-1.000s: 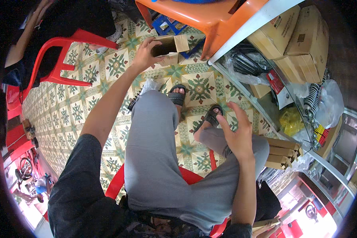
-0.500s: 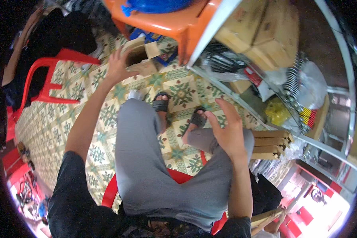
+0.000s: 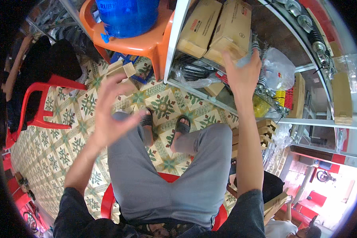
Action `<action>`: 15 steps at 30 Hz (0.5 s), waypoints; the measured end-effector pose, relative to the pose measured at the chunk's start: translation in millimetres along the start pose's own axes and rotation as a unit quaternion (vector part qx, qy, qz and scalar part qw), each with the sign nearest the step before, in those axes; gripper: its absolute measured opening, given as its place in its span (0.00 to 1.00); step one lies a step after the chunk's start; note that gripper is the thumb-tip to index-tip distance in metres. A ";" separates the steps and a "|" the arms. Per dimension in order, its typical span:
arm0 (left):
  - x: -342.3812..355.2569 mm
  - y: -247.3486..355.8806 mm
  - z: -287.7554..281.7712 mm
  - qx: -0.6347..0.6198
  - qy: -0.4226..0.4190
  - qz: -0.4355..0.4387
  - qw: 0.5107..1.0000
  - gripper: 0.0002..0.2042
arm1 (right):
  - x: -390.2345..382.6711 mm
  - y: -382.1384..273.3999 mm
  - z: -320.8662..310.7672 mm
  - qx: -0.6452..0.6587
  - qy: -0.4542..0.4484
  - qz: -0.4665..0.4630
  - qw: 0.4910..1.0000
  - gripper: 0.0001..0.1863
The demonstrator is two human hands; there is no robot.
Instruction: The person places various shock absorbers into their respective cardboard boxes and then organizes the boxes on a shelf.
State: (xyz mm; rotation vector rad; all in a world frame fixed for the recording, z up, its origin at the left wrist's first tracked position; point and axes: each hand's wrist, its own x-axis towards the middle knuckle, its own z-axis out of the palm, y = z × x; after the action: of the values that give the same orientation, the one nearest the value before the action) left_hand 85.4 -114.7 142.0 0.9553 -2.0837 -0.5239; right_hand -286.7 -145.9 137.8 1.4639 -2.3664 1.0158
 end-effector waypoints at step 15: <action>-23.3 97.2 127.4 -0.360 -0.184 -0.170 0.899 0.24 | 26.1 -36.9 17.3 -0.074 -0.109 0.167 0.977 0.63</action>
State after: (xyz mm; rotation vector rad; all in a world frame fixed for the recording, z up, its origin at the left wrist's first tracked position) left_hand -48.8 -29.0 112.8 0.7983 -1.7778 -1.6326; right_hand -265.2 -186.1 154.1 1.2050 -2.8475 0.7519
